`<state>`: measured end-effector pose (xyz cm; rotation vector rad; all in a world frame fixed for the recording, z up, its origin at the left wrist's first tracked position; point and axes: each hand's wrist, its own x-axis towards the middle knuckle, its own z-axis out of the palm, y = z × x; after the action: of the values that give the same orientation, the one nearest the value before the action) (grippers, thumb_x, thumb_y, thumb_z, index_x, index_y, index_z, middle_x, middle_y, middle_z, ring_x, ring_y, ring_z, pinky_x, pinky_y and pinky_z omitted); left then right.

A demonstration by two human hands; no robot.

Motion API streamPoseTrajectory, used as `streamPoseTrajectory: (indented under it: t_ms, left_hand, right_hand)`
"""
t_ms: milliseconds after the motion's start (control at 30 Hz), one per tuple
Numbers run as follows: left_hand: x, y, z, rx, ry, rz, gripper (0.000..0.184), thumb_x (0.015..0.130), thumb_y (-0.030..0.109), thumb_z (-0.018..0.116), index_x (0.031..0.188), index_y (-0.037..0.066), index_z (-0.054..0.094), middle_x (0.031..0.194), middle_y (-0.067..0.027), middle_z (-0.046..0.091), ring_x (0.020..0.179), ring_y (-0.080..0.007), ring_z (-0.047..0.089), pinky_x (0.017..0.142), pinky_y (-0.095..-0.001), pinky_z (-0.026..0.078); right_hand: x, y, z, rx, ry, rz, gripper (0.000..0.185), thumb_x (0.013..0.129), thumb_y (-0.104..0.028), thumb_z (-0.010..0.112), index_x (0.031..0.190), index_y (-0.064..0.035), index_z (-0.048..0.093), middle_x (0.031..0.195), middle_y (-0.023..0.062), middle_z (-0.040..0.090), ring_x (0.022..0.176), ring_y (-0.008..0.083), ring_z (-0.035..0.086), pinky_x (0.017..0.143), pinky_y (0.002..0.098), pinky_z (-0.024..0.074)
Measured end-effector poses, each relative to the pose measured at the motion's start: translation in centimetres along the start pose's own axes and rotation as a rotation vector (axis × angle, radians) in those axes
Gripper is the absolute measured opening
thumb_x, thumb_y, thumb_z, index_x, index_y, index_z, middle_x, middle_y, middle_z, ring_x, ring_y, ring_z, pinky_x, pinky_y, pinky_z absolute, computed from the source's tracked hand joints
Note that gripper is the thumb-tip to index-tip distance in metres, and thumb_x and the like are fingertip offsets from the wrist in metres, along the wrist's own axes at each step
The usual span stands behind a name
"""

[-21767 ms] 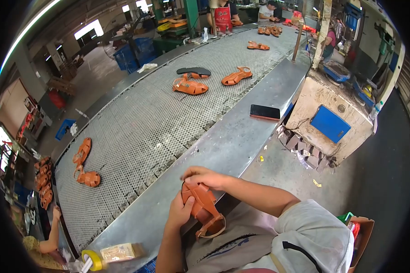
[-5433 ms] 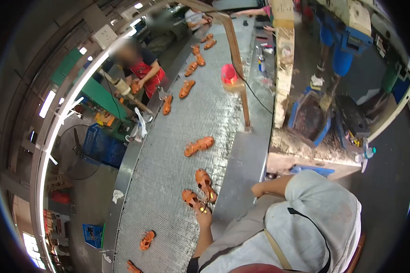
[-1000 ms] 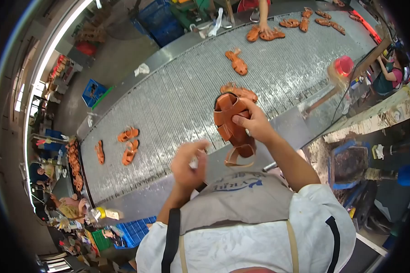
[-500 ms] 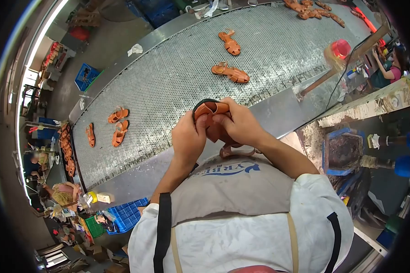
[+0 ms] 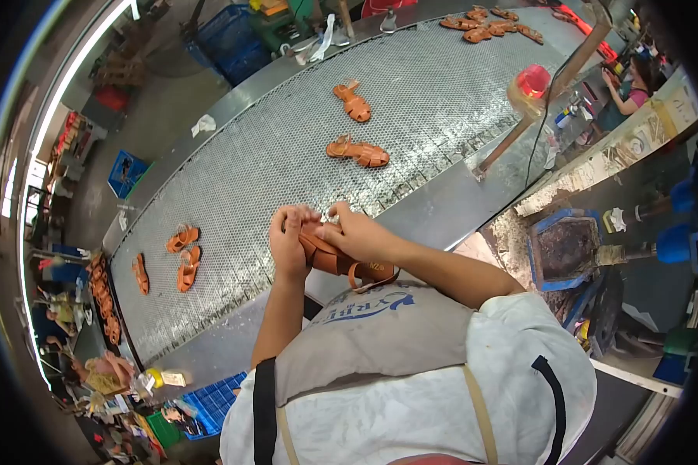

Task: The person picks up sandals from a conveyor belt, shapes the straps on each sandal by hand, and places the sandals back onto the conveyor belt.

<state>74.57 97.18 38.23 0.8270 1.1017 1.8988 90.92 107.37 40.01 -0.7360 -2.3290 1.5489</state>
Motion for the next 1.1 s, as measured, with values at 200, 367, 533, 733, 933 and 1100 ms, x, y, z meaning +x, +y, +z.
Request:
streamPoseTrajectory:
  t_ms: [200, 367, 533, 733, 933, 1100]
  left_hand:
    - [-1.3, -3.0, -1.7, 0.392, 0.123, -0.128, 0.019, 0.107, 0.019, 0.064, 0.103, 0.001, 0.059, 0.095, -0.0123, 0.068, 0.087, -0.0197, 0.066, 0.085, -0.0352, 0.056]
    - [0.3, -4.3, -3.0, 0.424, 0.182, -0.387, 0.025, 0.105, 0.017, 0.063, 0.118, -0.004, 0.064, 0.111, -0.0181, 0.072, 0.100, -0.0251, 0.073, 0.085, -0.0391, 0.063]
    - [-3.1, -11.2, -11.2, 0.289, 0.036, -1.010, 0.039, 0.107, 0.026, 0.060, 0.135, -0.003, 0.063, 0.120, -0.0158, 0.071, 0.099, -0.0282, 0.074, 0.082, -0.0451, 0.065]
    - [-6.4, -13.2, -17.8, -0.085, 0.448, -0.853, 0.039, 0.111, 0.025, 0.054, 0.143, 0.002, 0.055, 0.136, -0.0155, 0.064, 0.120, -0.0335, 0.066, 0.100, -0.0507, 0.059]
    - [-6.8, -12.8, -33.9, -0.281, 1.207, -0.179, 0.045, 0.111, 0.026, 0.046, 0.148, 0.000, 0.044, 0.144, -0.0197, 0.056, 0.127, -0.0360, 0.060, 0.106, -0.0493, 0.056]
    - [-7.2, -11.9, -36.9, -0.217, 1.516, -0.494, 0.061, 0.109, 0.038, 0.040, 0.154, -0.002, 0.033, 0.144, -0.0238, 0.055, 0.124, -0.0357, 0.062, 0.103, -0.0479, 0.058]
  right_hand:
    - [0.2, 3.6, 2.2, 0.007, -0.143, 0.151, 0.054, 0.107, -0.044, 0.057, 0.122, 0.0087, 0.054, 0.104, 0.0341, 0.071, 0.099, 0.0468, 0.072, 0.084, 0.0512, 0.0545]
    - [1.3, 6.7, 2.4, 0.047, -0.055, 0.233, 0.053, 0.104, -0.045, 0.061, 0.119, 0.0061, 0.062, 0.107, 0.0303, 0.072, 0.099, 0.0441, 0.072, 0.087, 0.0488, 0.0551]
    - [2.6, 12.4, 0.8, -0.172, -0.294, 0.214, 0.046, 0.098, -0.038, 0.069, 0.117, 0.0034, 0.067, 0.106, 0.0253, 0.074, 0.101, 0.0435, 0.071, 0.090, 0.0477, 0.0549]
    - [6.6, 25.7, -2.4, -0.357, 0.008, 0.308, 0.036, 0.097, -0.028, 0.067, 0.118, 0.0021, 0.067, 0.113, 0.0266, 0.071, 0.109, 0.0443, 0.068, 0.095, 0.0497, 0.0533]
    - [13.1, 32.1, -4.8, -0.268, 0.079, 0.311, 0.041, 0.098, -0.018, 0.064, 0.134, -0.0009, 0.059, 0.128, 0.0300, 0.063, 0.118, 0.0475, 0.062, 0.102, 0.0510, 0.0514]
    - [20.6, 31.4, -5.1, -0.529, 0.250, 0.284, 0.073, 0.092, -0.013, 0.069, 0.159, -0.0155, 0.039, 0.147, 0.0306, 0.047, 0.129, 0.0517, 0.053, 0.105, 0.0576, 0.0490]
